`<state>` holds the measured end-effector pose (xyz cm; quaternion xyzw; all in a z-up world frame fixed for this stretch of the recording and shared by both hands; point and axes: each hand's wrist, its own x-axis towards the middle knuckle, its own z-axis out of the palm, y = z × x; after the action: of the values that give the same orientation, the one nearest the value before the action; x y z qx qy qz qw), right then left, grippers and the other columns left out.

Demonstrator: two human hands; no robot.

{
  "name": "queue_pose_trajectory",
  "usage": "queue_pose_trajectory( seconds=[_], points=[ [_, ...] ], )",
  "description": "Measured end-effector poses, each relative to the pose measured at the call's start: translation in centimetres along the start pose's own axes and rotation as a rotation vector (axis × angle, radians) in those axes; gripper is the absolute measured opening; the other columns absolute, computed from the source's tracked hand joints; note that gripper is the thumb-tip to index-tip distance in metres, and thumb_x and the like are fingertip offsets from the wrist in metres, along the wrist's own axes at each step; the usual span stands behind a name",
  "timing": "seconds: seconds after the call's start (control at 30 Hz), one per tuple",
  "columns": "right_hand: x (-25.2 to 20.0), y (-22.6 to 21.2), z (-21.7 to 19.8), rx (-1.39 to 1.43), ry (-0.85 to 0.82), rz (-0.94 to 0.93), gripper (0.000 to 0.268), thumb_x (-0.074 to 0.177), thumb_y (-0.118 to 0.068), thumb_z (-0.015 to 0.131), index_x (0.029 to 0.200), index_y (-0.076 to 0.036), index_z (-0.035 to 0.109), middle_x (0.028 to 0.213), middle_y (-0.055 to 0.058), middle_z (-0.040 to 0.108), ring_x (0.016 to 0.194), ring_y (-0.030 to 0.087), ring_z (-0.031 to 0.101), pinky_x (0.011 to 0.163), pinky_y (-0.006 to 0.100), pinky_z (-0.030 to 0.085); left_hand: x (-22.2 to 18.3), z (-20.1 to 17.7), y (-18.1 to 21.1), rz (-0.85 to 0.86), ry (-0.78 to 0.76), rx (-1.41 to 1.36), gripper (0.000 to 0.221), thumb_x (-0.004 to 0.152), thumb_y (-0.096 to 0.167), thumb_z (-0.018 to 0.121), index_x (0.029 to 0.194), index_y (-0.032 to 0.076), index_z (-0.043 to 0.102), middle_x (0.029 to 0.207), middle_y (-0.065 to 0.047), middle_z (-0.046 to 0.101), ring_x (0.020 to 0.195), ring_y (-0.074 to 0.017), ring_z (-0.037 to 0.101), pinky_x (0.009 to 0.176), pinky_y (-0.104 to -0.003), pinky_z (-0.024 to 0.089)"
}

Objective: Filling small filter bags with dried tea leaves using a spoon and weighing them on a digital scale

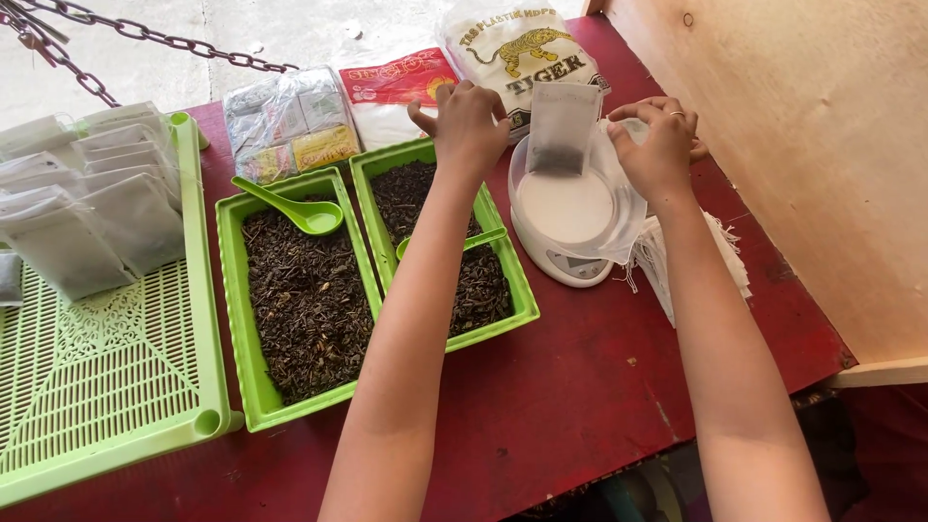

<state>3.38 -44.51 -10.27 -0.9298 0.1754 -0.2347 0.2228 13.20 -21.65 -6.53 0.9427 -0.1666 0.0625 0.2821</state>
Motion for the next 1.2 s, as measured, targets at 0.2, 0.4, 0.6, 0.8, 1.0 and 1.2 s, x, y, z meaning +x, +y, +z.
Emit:
queue_pose_trajectory(
  seconds=[0.2, 0.4, 0.6, 0.8, 1.0, 1.2],
  points=[
    [-0.9, 0.3, -1.1, 0.020, 0.055, -0.013, 0.010, 0.096, -0.029, 0.070, 0.101, -0.035, 0.076, 0.119, -0.004, 0.056, 0.118, 0.024, 0.045, 0.082, 0.047, 0.025, -0.2, -0.2, -1.4, -0.020, 0.020, -0.004, 0.012, 0.080, 0.018, 0.068, 0.079, 0.026, 0.078, 0.107, 0.000, 0.068, 0.122, -0.0267, 0.051, 0.108, -0.070, 0.016],
    [-1.1, 2.4, -0.7, -0.030, 0.070, -0.030, 0.009, 0.093, -0.029, 0.070, 0.097, -0.035, 0.075, 0.119, -0.002, 0.057, 0.120, 0.025, 0.044, 0.079, 0.048, 0.025, -1.3, -1.3, -1.3, -0.006, 0.004, 0.006, 0.015, 0.080, 0.017, 0.066, 0.082, 0.024, 0.079, 0.112, -0.003, 0.068, 0.132, -0.0336, 0.047, 0.108, -0.071, 0.014],
    [-1.5, 2.7, -1.0, -0.036, 0.055, -0.014, 0.008, 0.093, -0.029, 0.070, 0.096, -0.035, 0.075, 0.124, -0.003, 0.058, 0.123, 0.026, 0.043, 0.080, 0.049, 0.025, -1.6, -1.6, -1.9, -0.019, -0.005, 0.037, 0.013, 0.080, 0.021, 0.066, 0.083, 0.025, 0.078, 0.111, -0.001, 0.068, 0.125, -0.0292, 0.049, 0.108, -0.069, 0.015],
    [-1.4, 2.7, -1.2, -0.064, 0.081, -0.054, 0.010, 0.094, -0.028, 0.069, 0.096, -0.036, 0.076, 0.119, -0.003, 0.058, 0.118, 0.026, 0.046, 0.079, 0.048, 0.025, -1.7, -1.3, -2.4, -0.024, -0.004, 0.044, 0.014, 0.080, 0.020, 0.066, 0.084, 0.026, 0.078, 0.110, 0.000, 0.069, 0.125, -0.0291, 0.049, 0.109, -0.069, 0.015],
    [-0.8, 1.7, -1.0, -0.071, 0.023, -0.041, 0.011, 0.098, -0.034, 0.067, 0.101, -0.030, 0.076, 0.122, -0.002, 0.057, 0.121, 0.028, 0.040, 0.080, 0.050, 0.026, -1.6, -0.7, -1.7, -0.034, -0.051, 0.037, 0.010, 0.087, 0.026, 0.067, 0.088, 0.024, 0.077, 0.110, 0.000, 0.069, 0.125, -0.0282, 0.049, 0.111, -0.070, 0.015],
    [-0.3, 2.2, 0.8, -0.078, 0.001, -0.149, 0.017, 0.100, -0.034, 0.068, 0.110, -0.024, 0.077, 0.124, 0.010, 0.054, 0.126, 0.039, 0.038, 0.093, 0.066, 0.032, 0.3, 3.8, -2.5, 0.048, -0.008, 0.026, 0.016, 0.086, 0.037, 0.067, 0.094, 0.027, 0.077, 0.109, -0.005, 0.065, 0.129, -0.0291, 0.046, 0.104, -0.074, 0.014]
  ],
)
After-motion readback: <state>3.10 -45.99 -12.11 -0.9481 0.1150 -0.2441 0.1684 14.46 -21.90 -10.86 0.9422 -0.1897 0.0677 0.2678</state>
